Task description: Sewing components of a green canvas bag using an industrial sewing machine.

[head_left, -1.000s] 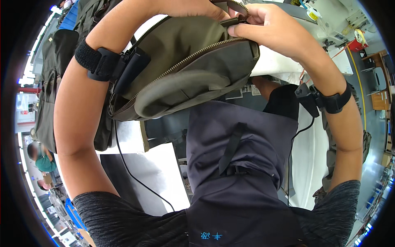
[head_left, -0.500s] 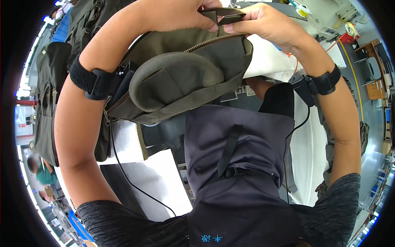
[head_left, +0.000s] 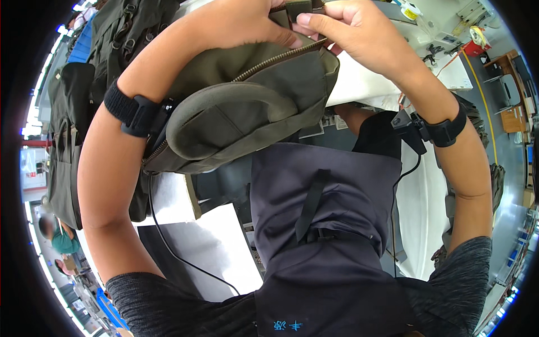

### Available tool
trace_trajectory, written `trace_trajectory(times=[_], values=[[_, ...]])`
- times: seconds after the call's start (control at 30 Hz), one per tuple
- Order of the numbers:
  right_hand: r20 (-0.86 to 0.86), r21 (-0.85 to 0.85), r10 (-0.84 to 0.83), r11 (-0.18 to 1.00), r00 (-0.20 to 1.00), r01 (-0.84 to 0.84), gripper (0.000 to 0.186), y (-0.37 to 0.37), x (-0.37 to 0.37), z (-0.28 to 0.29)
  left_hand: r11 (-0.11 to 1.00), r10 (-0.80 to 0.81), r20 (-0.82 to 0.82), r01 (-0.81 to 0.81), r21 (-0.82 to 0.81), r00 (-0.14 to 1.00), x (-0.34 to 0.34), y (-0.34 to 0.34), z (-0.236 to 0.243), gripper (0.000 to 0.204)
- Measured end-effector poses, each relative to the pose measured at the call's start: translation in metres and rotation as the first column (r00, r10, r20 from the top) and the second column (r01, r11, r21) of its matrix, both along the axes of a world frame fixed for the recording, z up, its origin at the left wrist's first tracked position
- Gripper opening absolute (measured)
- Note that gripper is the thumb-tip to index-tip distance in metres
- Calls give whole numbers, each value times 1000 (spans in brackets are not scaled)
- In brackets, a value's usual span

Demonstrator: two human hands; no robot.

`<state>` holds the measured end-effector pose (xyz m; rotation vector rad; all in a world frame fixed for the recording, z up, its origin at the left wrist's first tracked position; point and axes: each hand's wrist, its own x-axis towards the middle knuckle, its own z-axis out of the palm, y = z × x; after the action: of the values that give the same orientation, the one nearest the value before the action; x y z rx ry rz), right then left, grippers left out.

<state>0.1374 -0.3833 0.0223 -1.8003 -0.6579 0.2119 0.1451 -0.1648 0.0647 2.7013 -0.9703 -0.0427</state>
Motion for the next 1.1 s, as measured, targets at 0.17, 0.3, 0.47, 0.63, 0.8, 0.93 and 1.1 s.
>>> trace_trajectory(times=[0.17, 0.3, 0.47, 0.63, 0.8, 0.93, 1.1], values=[[-36, -100, -68, 993, 997, 64, 14, 5, -11, 11, 991, 131, -88, -128, 39, 988, -6, -12, 10, 29], [36, -122, 23, 992, 999, -18, 14, 1, -6, 5, 999, 18, -139, -23, -41, 990, 2, -3, -2, 23], [119, -308, 30, 951, 992, 8, 14, -9, 5, -2, 977, -121, -263, 67, -205, 957, 17, -4, -6, 20], [233, -172, 113, 982, 966, -73, 15, -7, 16, -13, 998, 3, -359, -23, -51, 933, 17, 8, 5, 21], [205, -203, 48, 979, 978, -6, 20, 3, 8, -6, 999, 41, -310, -39, 14, 950, 18, 9, 5, 23], [208, -291, 52, 957, 977, 11, 22, -2, 10, -5, 995, 90, -256, -76, 64, 962, 14, 0, 9, 23], [37, 20, 160, 987, 986, -161, 24, -4, 28, -20, 989, 125, -239, -101, 111, 963, 9, 3, 12, 26]])
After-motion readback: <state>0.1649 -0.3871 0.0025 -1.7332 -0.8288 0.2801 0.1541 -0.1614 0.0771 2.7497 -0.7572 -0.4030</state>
